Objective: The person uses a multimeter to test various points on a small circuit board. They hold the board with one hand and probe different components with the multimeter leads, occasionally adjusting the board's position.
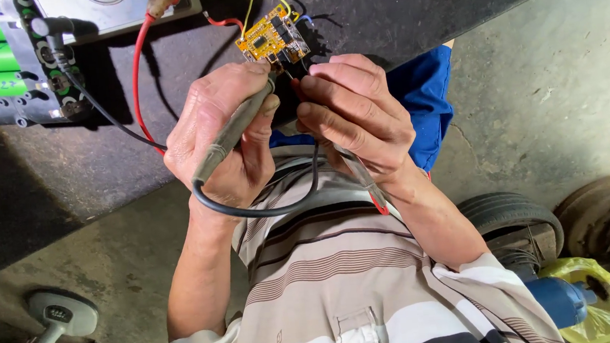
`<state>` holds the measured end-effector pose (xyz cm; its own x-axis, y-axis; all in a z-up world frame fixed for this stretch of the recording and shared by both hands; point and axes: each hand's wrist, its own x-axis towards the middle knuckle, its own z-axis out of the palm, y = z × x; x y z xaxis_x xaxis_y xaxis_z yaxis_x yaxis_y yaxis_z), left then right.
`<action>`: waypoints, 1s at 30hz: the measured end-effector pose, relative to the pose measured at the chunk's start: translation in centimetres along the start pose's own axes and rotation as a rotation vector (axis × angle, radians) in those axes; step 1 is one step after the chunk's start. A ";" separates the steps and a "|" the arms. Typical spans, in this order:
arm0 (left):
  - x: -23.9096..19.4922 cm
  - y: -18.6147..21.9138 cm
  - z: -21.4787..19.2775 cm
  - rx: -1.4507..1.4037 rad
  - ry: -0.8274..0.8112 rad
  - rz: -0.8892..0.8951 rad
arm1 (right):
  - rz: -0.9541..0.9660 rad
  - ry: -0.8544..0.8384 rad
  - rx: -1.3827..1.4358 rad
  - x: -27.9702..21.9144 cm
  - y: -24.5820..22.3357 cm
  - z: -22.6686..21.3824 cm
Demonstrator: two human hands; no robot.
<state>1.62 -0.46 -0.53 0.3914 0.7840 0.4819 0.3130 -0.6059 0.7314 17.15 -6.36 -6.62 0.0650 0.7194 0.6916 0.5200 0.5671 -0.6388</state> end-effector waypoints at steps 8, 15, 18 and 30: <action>-0.3 -0.2 0.2 -0.031 0.019 -0.019 | -0.031 -0.019 -0.024 0.4 0.1 0.0; 0.1 -0.1 0.2 -0.032 0.025 0.015 | -0.021 -0.009 -0.018 0.4 0.0 0.2; 0.1 -0.2 0.3 -0.041 0.039 0.032 | -0.030 -0.012 -0.020 0.6 0.1 0.2; 0.2 0.1 0.0 -0.035 0.009 -0.040 | -0.008 -0.008 -0.020 0.3 0.1 0.2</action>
<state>1.75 -0.39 -0.38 0.3714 0.8087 0.4562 0.2977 -0.5691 0.7665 17.00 -6.00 -6.55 0.0535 0.7181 0.6939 0.5376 0.5649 -0.6260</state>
